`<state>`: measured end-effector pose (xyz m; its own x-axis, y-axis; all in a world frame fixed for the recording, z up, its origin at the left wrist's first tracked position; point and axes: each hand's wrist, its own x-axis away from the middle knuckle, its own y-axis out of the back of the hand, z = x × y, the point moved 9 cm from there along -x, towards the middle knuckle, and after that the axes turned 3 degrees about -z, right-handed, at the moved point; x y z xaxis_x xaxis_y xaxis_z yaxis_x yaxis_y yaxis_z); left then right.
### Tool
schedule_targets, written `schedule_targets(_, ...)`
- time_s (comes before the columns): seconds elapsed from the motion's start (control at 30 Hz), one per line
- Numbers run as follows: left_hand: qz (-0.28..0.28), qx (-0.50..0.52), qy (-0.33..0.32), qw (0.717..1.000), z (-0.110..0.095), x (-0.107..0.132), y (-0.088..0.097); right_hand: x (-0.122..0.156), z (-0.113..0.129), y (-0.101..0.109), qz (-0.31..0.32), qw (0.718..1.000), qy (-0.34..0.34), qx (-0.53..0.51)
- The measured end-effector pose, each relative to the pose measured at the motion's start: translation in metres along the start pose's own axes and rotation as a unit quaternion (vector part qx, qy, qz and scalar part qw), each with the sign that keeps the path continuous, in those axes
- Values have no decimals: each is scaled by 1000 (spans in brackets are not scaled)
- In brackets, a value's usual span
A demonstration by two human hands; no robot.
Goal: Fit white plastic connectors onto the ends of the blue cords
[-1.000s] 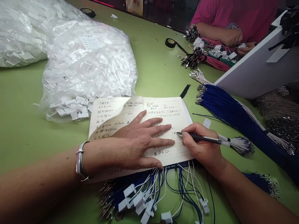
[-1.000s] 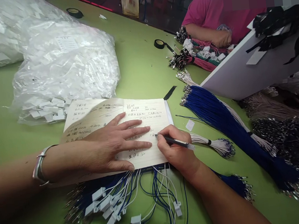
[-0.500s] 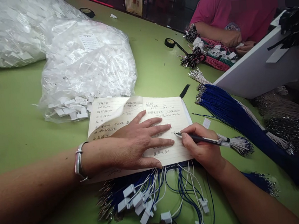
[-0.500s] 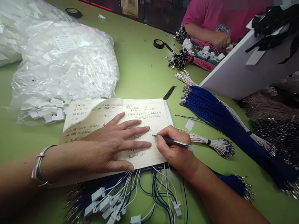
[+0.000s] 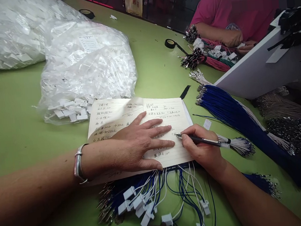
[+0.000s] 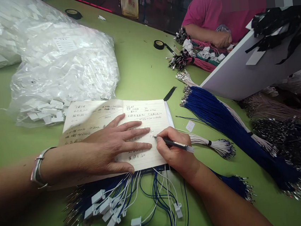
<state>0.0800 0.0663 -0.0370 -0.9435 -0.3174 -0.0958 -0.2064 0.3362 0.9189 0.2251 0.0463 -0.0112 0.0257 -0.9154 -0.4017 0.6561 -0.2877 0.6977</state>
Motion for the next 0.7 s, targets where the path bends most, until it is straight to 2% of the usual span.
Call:
schedule_targets(0.23, -8, -4, -4, 1000, 0, 1, 2, 2, -13, 13, -42, 998, -50, 3)
schedule_targets(0.4, -3, -5, -1, 1000, 0, 0, 1, 0, -10, 8, -3, 999, -35, 5)
schedule_targets(0.5, -2, -5, 2, 1000, 0, 0, 1, 1, -14, 7, -5, 999, -52, -4)
schedule_targets(0.7, 3, 3, 7, 1000, 0, 1, 1, 1, -10, 2, -2, 1000, -20, 4)
